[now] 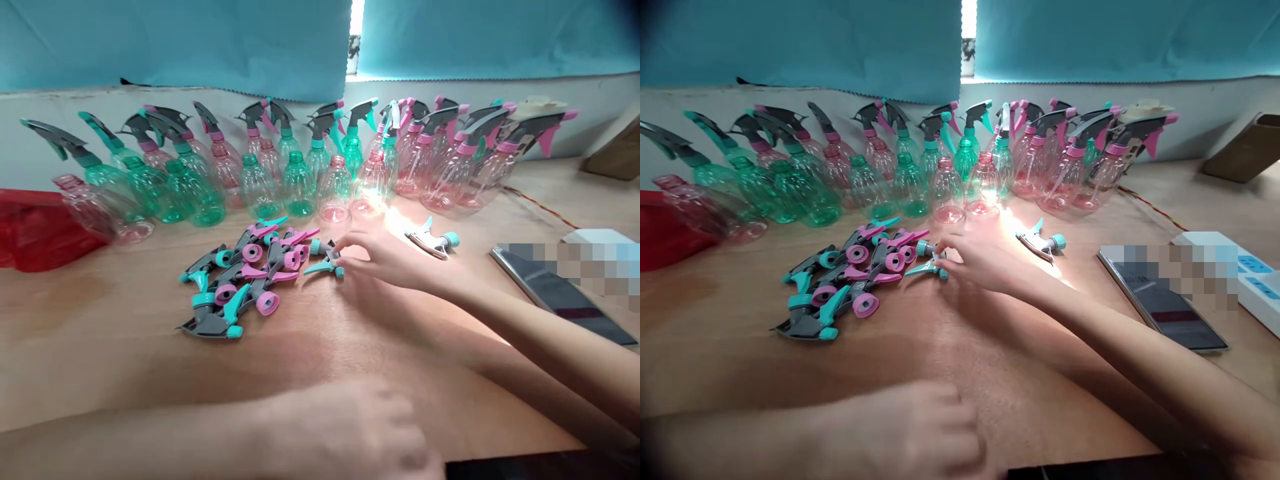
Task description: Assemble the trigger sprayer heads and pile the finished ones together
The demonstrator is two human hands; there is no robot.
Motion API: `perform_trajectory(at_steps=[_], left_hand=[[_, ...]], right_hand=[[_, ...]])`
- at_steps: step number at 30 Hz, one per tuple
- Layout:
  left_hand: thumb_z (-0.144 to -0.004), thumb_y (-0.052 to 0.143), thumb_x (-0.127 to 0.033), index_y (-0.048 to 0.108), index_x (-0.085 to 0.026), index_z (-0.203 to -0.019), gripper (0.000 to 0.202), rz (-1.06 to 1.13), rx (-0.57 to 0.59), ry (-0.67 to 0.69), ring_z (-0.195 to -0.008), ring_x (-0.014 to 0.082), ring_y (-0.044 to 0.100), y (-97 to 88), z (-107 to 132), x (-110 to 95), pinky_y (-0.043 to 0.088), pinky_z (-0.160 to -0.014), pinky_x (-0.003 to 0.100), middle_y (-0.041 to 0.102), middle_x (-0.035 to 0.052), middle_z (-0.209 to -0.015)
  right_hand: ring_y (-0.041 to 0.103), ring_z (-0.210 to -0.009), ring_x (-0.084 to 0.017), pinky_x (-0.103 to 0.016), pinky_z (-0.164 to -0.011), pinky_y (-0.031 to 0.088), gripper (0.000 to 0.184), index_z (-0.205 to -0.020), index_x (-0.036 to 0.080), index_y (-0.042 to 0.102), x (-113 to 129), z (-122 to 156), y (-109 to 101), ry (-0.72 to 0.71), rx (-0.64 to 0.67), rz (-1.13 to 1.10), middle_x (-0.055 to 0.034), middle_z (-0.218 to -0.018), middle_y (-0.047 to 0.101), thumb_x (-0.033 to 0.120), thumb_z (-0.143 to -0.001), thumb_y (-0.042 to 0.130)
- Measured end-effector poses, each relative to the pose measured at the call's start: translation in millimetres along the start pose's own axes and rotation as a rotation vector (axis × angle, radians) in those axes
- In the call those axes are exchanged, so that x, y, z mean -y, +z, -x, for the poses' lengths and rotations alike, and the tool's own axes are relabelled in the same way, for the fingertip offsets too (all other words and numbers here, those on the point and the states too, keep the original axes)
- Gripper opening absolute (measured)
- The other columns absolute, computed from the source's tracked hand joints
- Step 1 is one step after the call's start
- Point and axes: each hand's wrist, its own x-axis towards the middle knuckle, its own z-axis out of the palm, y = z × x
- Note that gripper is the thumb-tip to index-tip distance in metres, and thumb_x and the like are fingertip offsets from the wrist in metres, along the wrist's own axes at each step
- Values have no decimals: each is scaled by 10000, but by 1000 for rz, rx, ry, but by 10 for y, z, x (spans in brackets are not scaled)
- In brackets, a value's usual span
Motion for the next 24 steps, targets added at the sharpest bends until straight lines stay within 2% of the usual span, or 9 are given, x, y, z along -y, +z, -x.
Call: perform_trajectory(at_steps=[2, 4, 7, 11, 15, 17, 19, 22, 24], left_hand=[[-882, 496, -112, 670, -152, -862, 180, -51, -149, -235, -658, 153, 587, -56, 137, 231, 502, -603, 272, 670, 32, -724], [-887, 489, -137, 652, -155, -982, 189, -11, -280, -450, -760, 151, 620, -124, 296, 482, 504, -662, 251, 693, 40, -859], [-893, 495, -158, 638, -172, -1011, 186, -24, -322, -685, -776, 147, 627, -194, 509, 749, 490, -678, 247, 686, 29, -907], [-923, 480, -238, 635, -187, -1015, 187, -42, -397, -817, -790, 149, 621, -245, 664, 843, 479, -709, 253, 675, 23, -936], [-916, 489, -284, 638, -192, -1011, 199, -48, -413, -891, -827, 169, 625, -289, 709, 828, 480, -745, 272, 675, 27, -983], [-905, 505, -299, 640, -191, -1002, 197, -52, -447, -923, -833, 174, 630, -306, 710, 826, 483, -753, 275, 676, 26, -982], [-896, 522, -306, 640, -191, -998, 194, -37, -498, -958, -854, 176, 632, -321, 700, 829, 491, -751, 273, 672, 27, -994], [-890, 533, -341, 626, -193, -1042, 232, 16, -581, -1030, -857, 186, 638, -342, 676, 831, 507, -743, 290, 673, 34, -984], [-896, 520, -385, 603, -194, -1089, 284, 73, -616, -1057, -864, 195, 643, -346, 660, 832, 516, -755, 312, 675, 40, -984]], right_hand=[[616, -953, -202, -352, -833, 478, 222, -1039, 216, 610, 73, -17, 45, 28, 7, 35, -50, -1059, 669, 356, -892, 519], [590, -1004, -222, -373, -869, 458, 235, -1068, 193, 593, 157, -71, 80, 80, -9, 86, -85, -1093, 646, 335, -908, 496], [556, -1052, -283, -420, -858, 451, 272, -1088, 137, 590, 283, -188, 91, 167, 8, 167, -162, -1089, 620, 315, -916, 475], [543, -1054, -335, -445, -796, 480, 297, -997, 113, 634, 392, -325, 55, 267, 110, 226, -209, -1059, 609, 365, -887, 521], [592, -983, -219, -414, -813, 508, 293, -1124, 168, 585, 400, -421, 36, 320, 238, 206, -104, -1152, 594, 349, -899, 532], [593, -990, -195, -413, -826, 508, 324, -1195, 191, 537, 371, -442, 36, 323, 272, 174, -79, -1214, 562, 329, -902, 537], [606, -936, -208, -403, -798, 510, 289, -1089, 151, 599, 332, -426, 28, 301, 274, 119, -87, -1105, 615, 342, -873, 575], [611, -778, -196, -347, -704, 495, 241, -840, 119, 639, 292, -311, -21, 232, 210, -21, -63, -806, 650, 357, -838, 606], [601, -774, -168, -307, -680, 485, 266, -908, 138, 610, 293, -189, -65, 180, 146, -144, -50, -823, 644, 389, -887, 525]])
